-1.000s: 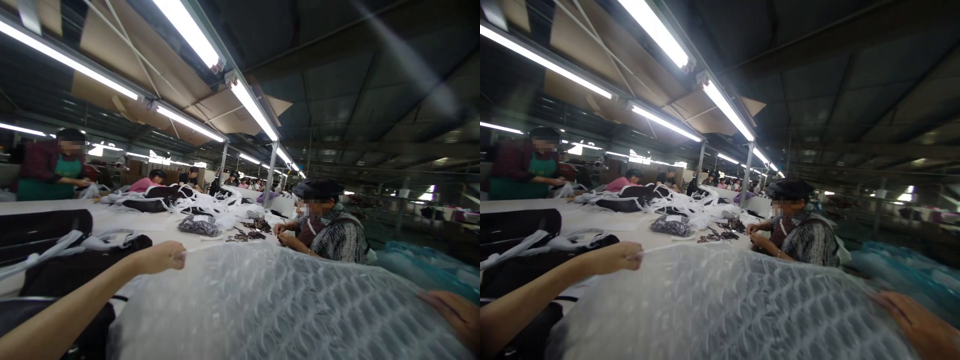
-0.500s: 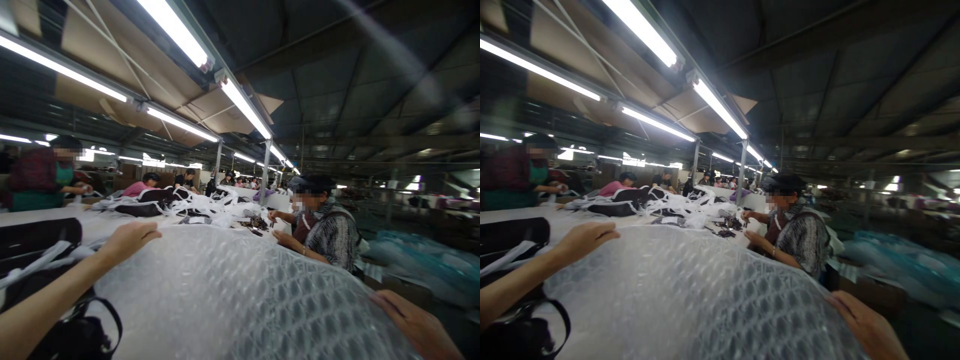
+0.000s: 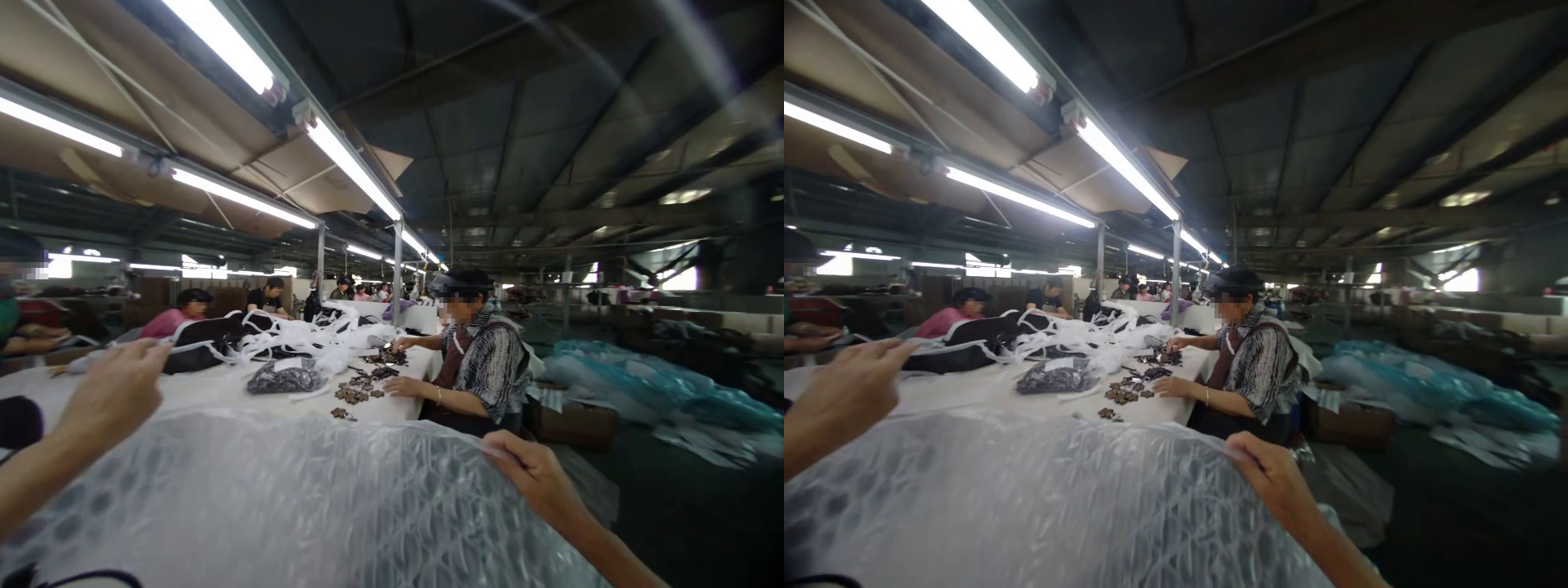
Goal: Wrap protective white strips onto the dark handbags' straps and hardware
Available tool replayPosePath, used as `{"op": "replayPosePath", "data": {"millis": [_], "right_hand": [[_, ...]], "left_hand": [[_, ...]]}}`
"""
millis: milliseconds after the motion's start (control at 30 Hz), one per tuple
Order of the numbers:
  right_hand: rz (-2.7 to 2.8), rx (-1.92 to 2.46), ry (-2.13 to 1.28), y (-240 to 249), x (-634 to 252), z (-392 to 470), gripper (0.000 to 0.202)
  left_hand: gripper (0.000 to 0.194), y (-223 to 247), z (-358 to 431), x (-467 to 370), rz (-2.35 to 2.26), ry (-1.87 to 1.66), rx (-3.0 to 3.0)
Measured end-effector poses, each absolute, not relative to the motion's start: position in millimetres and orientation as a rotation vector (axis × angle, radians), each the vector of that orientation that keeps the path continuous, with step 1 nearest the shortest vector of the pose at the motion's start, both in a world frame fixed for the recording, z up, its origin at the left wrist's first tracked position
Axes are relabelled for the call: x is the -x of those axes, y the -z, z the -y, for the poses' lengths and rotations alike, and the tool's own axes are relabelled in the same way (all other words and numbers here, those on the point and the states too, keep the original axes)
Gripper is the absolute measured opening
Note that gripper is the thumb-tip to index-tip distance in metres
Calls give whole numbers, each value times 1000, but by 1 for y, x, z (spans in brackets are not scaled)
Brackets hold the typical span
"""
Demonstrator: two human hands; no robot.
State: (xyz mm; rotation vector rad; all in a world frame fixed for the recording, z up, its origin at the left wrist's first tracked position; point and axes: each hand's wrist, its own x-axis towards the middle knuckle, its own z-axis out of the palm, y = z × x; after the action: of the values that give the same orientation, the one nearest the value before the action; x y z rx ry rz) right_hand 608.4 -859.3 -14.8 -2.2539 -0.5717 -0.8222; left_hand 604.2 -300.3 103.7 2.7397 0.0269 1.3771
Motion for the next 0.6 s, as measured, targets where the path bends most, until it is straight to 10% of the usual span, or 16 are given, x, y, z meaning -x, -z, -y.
{"op": "replayPosePath", "data": {"millis": [267, 600], "right_hand": [[715, 2282, 795, -9, -577, 818, 36], [1173, 2474, 1156, 32, -560, 799, 40]], "left_hand": [[46, -98, 563, -570, 1050, -381, -2603], [23, -38, 608, -572, 980, -217, -2897]]}}
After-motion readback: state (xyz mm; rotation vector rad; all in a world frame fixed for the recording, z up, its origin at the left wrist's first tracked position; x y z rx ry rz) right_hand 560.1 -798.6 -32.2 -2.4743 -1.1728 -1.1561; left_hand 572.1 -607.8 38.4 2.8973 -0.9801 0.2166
